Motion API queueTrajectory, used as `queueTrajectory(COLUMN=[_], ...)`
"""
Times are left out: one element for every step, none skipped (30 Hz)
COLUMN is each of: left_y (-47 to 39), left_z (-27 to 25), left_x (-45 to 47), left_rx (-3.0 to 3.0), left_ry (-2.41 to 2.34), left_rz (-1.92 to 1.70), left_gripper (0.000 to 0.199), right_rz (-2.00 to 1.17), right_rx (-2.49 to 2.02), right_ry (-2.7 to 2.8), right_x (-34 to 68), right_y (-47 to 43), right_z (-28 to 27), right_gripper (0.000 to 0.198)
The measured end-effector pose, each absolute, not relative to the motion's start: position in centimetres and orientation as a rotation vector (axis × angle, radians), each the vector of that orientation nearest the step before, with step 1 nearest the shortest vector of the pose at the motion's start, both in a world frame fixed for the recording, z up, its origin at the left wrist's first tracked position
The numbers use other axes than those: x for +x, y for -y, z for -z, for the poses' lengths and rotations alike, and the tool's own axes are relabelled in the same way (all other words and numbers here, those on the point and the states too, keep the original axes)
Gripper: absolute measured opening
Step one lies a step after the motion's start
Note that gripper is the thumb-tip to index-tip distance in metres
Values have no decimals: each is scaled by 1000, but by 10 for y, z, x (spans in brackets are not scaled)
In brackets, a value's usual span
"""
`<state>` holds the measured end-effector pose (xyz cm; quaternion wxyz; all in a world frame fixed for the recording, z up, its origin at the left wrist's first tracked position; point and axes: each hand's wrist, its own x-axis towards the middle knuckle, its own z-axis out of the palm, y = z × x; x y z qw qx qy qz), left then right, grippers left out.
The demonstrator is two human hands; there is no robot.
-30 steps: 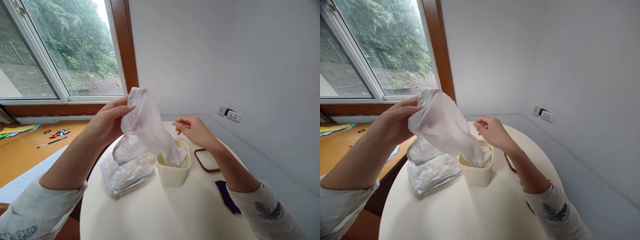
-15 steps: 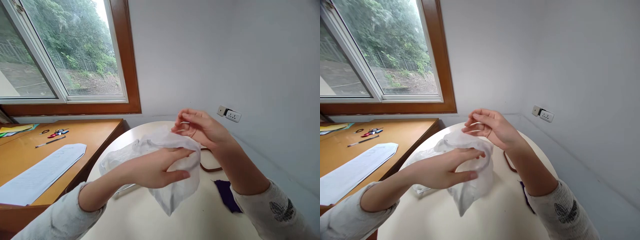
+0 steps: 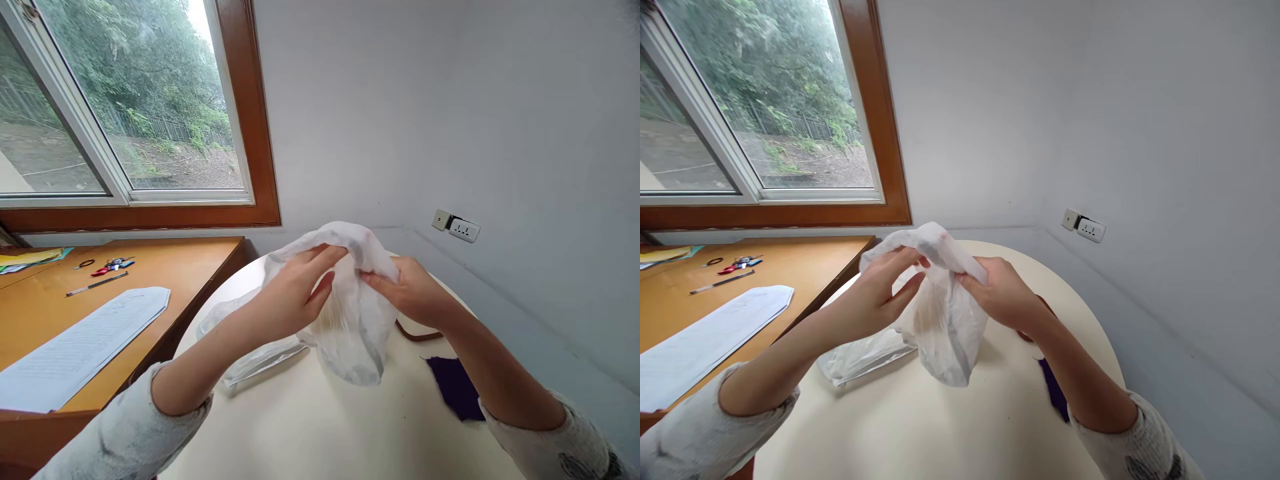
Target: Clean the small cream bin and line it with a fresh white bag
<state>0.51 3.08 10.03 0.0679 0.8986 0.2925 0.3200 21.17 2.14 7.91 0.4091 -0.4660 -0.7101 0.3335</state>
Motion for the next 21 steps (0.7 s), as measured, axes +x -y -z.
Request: queueTrajectory(left_y=[-35, -40, -45, -51, -57, -63, -68, -74, -78, -82, -86, -88, -91, -92, -94, -94, -94, -93, -91, -87, -83], left_z=[-97, -94, -91, -88, -85, -83, -81, -80, -79, -78, -78, -79, -80, -81, -83, -85, -87, -89, -90, -91, -92], left_x=[4, 3, 2, 0, -2, -4, -6, -9, -12, -16, -20, -25, -30, -35, -40, -46, -50, -54, -58, -61, -63], left_rx=[2737, 2753, 2755, 2751, 2750, 2758, 2776, 2802, 2837, 2878, 2923, 2970, 3020, 3073, 3130, 3188, 3244, 3295, 3339, 3372, 3391], left_ry=[-979, -1080, -1175, -1258, -1327, -1384, -1436, -1485, -1529, -1566, -1601, -1634, -1660, -1676, -1681, -1669, -1638, -1589, -1524, -1451, -1378], left_rz=[-1022, -1075, -1116, -1146, -1158, -1158, -1146, -1127, -1098, -1075, -1051, -1024, -990, -947, -889, -820, -739, -657, -572, -487, -398], left_gripper=[39, 42, 48, 55, 62, 67, 71, 73, 74, 74, 74, 74, 74, 75, 76, 78, 81, 84, 88, 92, 97], right_rz=[-865, -913, -978, -1048, -1113, -1167, -1205, -1232, -1248, -1256, -1263, -1274, -1290, -1307, -1324, -1339, -1347, -1347, -1341, -1334, -1332], right_rx=[-1153, -1098, -1023, -949, -890, -850, -825, -814, -813, -817, -825, -836, -849, -857, -861, -860, -857, -856, -858, -866, -885], right_ry=[1767, 1736, 1699, 1651, 1593, 1531, 1469, 1419, 1379, 1350, 1327, 1305, 1281, 1248, 1208, 1165, 1124, 1087, 1056, 1029, 1008], right_x=[215, 219, 223, 228, 232, 236, 239, 242, 244, 246, 248, 249, 251, 252, 254, 256, 259, 261, 263, 265, 267], right_y=[-22, -22, -22, -21, -21, -20, -19, -18, -17, -16, -14, -13, -12, -10, -10, -9, -9, -9, -9, -9, -8], right_z=[-78, -77, -77, -76, -75, -74, -72, -70, -69, -67, -65, -63, -62, -60, -57, -55, -52, -49, -46, -42, -39], right_gripper=[22, 24, 24, 24, 25, 25, 25, 25, 24, 23, 22, 20, 18, 17, 17, 17, 17, 16, 17, 18, 20])
